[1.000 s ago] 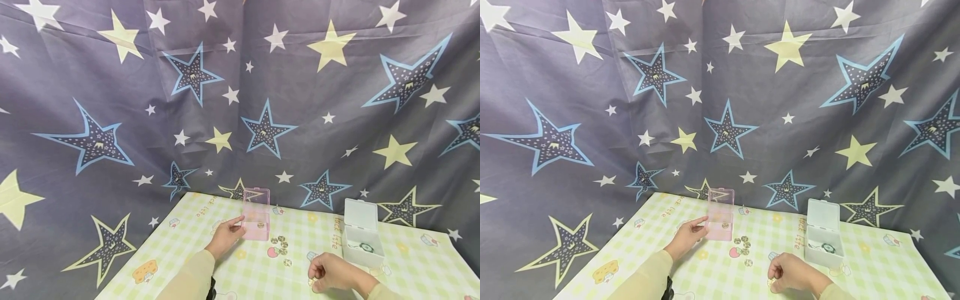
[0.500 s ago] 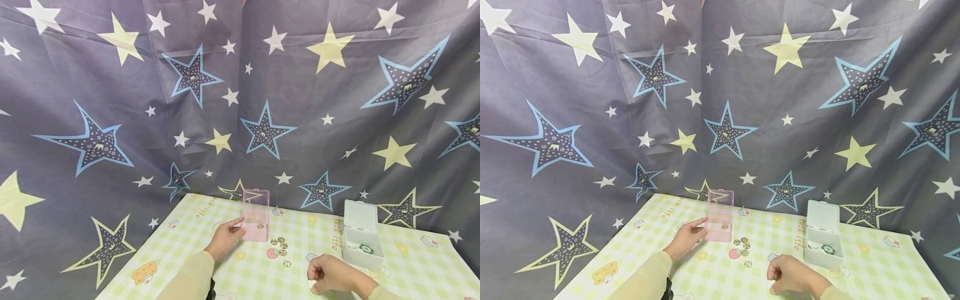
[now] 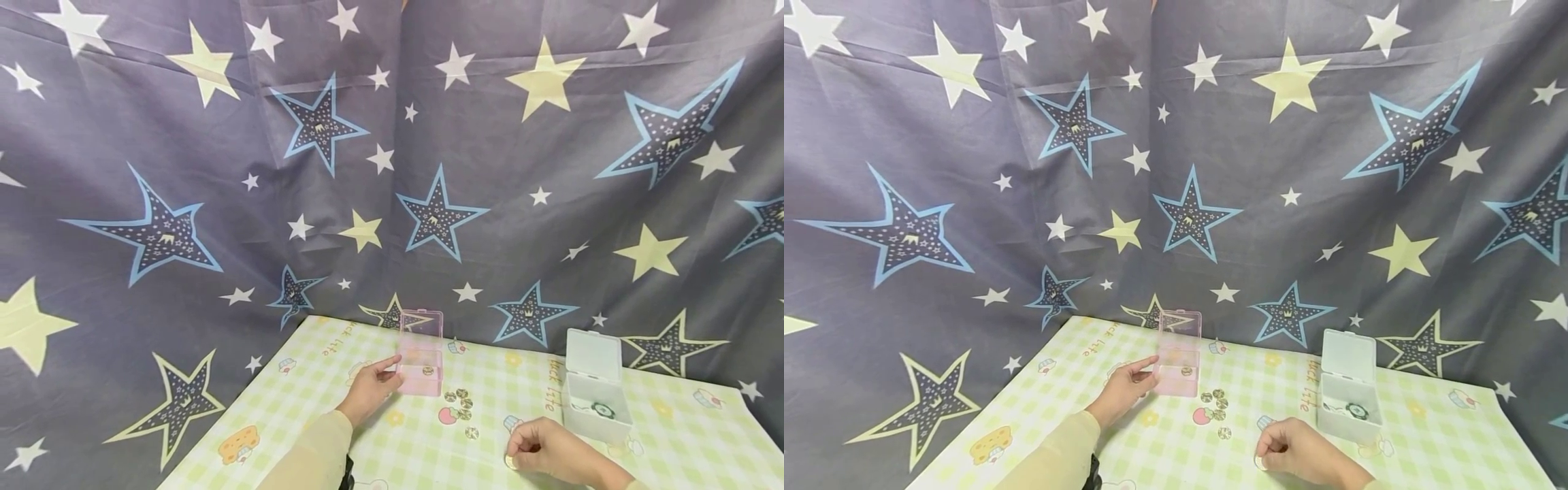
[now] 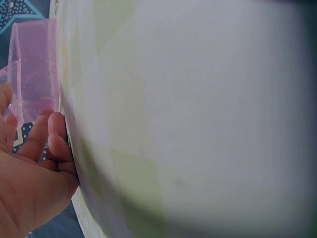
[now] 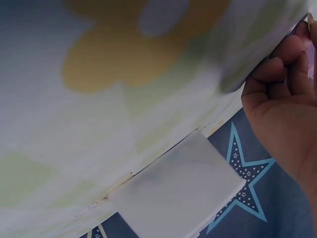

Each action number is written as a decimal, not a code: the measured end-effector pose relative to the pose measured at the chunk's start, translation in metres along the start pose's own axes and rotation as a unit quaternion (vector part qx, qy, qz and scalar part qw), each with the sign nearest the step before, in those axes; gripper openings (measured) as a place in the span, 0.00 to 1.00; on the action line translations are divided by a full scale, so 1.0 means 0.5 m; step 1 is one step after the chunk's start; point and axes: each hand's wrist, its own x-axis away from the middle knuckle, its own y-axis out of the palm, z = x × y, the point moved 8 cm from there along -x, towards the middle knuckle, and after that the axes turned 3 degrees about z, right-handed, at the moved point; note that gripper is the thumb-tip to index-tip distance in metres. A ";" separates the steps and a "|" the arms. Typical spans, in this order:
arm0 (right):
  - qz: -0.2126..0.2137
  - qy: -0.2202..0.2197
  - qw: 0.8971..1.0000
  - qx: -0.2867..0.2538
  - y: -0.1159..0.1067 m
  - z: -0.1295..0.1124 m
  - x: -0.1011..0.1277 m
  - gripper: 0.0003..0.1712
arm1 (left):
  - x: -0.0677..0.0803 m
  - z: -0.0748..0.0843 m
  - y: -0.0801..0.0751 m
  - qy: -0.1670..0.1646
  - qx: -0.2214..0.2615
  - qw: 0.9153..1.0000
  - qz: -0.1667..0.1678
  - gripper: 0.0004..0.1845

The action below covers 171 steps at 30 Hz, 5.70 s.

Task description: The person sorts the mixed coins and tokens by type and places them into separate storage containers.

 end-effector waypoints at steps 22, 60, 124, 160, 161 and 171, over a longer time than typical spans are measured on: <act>0.009 0.019 1.000 0.014 -0.017 0.018 0.000 0.09 | -0.002 -0.004 0.007 0.004 0.008 1.000 -0.010 0.30; 0.189 0.058 0.980 -0.016 -0.039 -0.048 -0.155 0.16 | -0.005 -0.017 -0.001 -0.005 0.002 1.000 0.004 0.28; 0.209 0.067 0.973 0.065 -0.033 -0.049 -0.171 0.14 | -0.015 -0.010 0.001 0.009 0.003 1.000 0.008 0.29; 0.113 0.017 0.970 0.216 0.034 -0.026 -0.122 0.08 | -0.004 -0.016 0.003 -0.010 0.001 1.000 0.012 0.29; 0.114 0.016 0.969 0.220 0.034 -0.029 -0.123 0.08 | -0.004 -0.017 0.003 -0.011 0.000 1.000 0.013 0.28; 0.100 0.040 0.968 0.226 0.035 -0.042 -0.135 0.10 | -0.005 -0.014 0.001 -0.004 -0.009 1.000 0.013 0.28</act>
